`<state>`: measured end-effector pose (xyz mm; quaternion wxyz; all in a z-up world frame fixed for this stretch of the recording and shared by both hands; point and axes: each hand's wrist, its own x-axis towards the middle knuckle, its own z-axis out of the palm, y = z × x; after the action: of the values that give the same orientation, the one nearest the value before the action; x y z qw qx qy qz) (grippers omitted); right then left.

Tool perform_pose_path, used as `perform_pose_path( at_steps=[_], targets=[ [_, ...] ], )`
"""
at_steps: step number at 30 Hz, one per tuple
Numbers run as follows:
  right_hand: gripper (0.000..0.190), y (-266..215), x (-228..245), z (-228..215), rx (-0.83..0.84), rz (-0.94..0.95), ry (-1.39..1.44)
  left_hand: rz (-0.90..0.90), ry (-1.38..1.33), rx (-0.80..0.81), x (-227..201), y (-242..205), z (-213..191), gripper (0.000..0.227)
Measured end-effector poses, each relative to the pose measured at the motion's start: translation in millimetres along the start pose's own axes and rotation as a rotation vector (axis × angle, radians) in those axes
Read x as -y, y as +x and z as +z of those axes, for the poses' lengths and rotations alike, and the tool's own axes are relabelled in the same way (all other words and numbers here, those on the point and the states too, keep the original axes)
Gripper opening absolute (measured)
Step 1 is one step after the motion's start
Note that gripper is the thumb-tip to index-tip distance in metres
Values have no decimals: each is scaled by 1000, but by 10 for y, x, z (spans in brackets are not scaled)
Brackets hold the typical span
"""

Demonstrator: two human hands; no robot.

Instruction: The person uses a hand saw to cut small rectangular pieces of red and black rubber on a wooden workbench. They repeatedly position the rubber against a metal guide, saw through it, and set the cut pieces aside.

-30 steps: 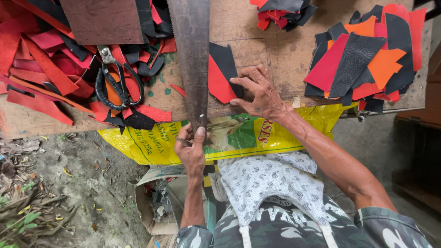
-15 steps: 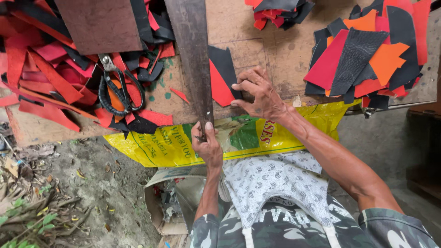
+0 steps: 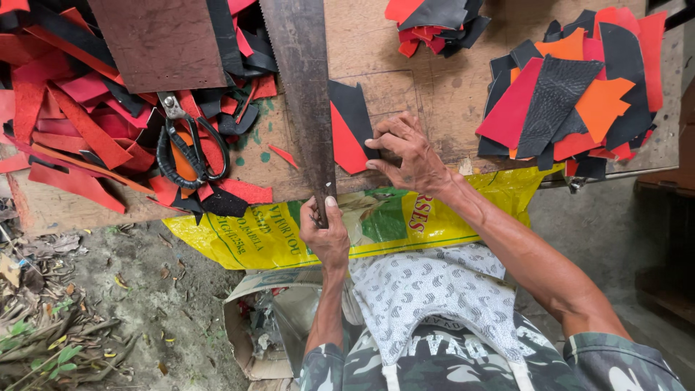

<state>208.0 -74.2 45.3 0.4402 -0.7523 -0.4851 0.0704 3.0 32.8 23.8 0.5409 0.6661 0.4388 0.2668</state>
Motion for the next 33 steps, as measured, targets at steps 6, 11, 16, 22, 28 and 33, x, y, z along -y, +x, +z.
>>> perform_pose_path(
  at_steps=[6,11,16,22,28,33],
  targets=[
    [30,11,6,-1,5,-3,0,54,37,6,-20,12,-26,22],
    [30,26,15,-2,-4,-6,-2,26,9,16,-61,26,-18,20],
    [31,22,26,4,10,11,-8,84,64,15,-87,29,-42,20],
    [33,32,41,-25,36,6,-15,129,175,98,-219,-7,-95,18],
    [48,20,34,-76,91,17,-7,468,456,165,-421,-211,-113,29],
    [84,1,5,-91,71,94,146,328,538,325,-495,-286,-53,59]
  ],
)
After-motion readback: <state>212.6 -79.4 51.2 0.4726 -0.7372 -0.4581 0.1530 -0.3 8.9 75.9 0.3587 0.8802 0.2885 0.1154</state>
